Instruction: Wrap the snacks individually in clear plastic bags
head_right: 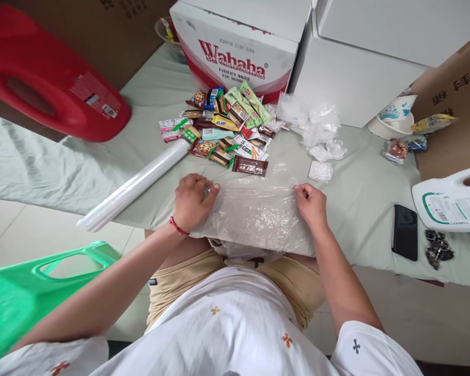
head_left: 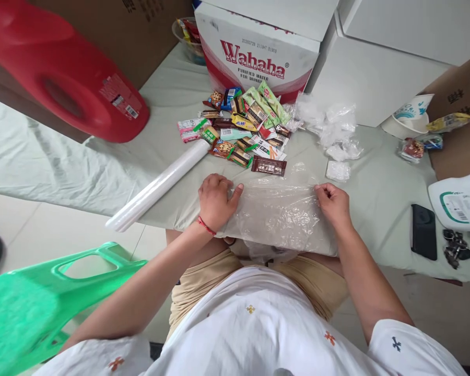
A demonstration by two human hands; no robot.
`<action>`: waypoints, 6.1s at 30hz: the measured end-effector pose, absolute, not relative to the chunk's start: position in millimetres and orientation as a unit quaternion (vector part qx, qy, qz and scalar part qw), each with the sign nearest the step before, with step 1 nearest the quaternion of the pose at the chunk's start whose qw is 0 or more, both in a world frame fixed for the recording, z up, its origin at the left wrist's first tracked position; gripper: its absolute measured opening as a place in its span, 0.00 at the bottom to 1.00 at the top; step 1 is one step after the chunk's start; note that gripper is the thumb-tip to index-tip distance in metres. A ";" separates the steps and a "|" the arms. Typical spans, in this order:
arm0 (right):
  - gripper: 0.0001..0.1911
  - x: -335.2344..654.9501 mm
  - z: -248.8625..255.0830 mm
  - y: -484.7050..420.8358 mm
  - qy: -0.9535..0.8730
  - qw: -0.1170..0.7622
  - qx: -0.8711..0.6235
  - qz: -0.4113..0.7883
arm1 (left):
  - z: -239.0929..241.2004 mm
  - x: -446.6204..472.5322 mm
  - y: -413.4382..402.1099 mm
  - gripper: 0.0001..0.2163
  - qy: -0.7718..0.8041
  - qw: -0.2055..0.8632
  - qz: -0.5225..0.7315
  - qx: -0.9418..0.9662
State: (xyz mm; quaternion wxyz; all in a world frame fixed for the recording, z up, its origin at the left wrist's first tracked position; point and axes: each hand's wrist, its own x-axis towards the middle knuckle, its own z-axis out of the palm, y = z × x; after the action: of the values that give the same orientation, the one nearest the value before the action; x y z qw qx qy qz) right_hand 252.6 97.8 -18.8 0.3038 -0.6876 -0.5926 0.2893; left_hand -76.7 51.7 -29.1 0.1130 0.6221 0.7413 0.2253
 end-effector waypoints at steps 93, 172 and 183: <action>0.37 212.2 -32.3 112.5 -0.772 0.161 -0.560 0.254 | -33.7 -73.2 18.6 0.53 0.677 0.125 0.025 0.725; 0.14 26.9 38.0 213.6 -0.896 0.034 -0.412 0.164 | -23.8 -89.4 20.8 0.60 0.650 0.197 -0.007 0.734; 0.26 -81.9 7.0 258.4 -0.890 0.068 -0.434 0.119 | -14.0 -89.1 24.4 0.62 0.654 0.242 -0.015 0.717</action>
State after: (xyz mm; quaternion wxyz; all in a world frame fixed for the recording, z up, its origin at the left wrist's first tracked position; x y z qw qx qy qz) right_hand -81.9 258.4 7.0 0.0684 -0.4340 -0.8904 0.1191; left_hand -89.1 24.4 -14.0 0.2417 0.7166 0.6541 -0.0154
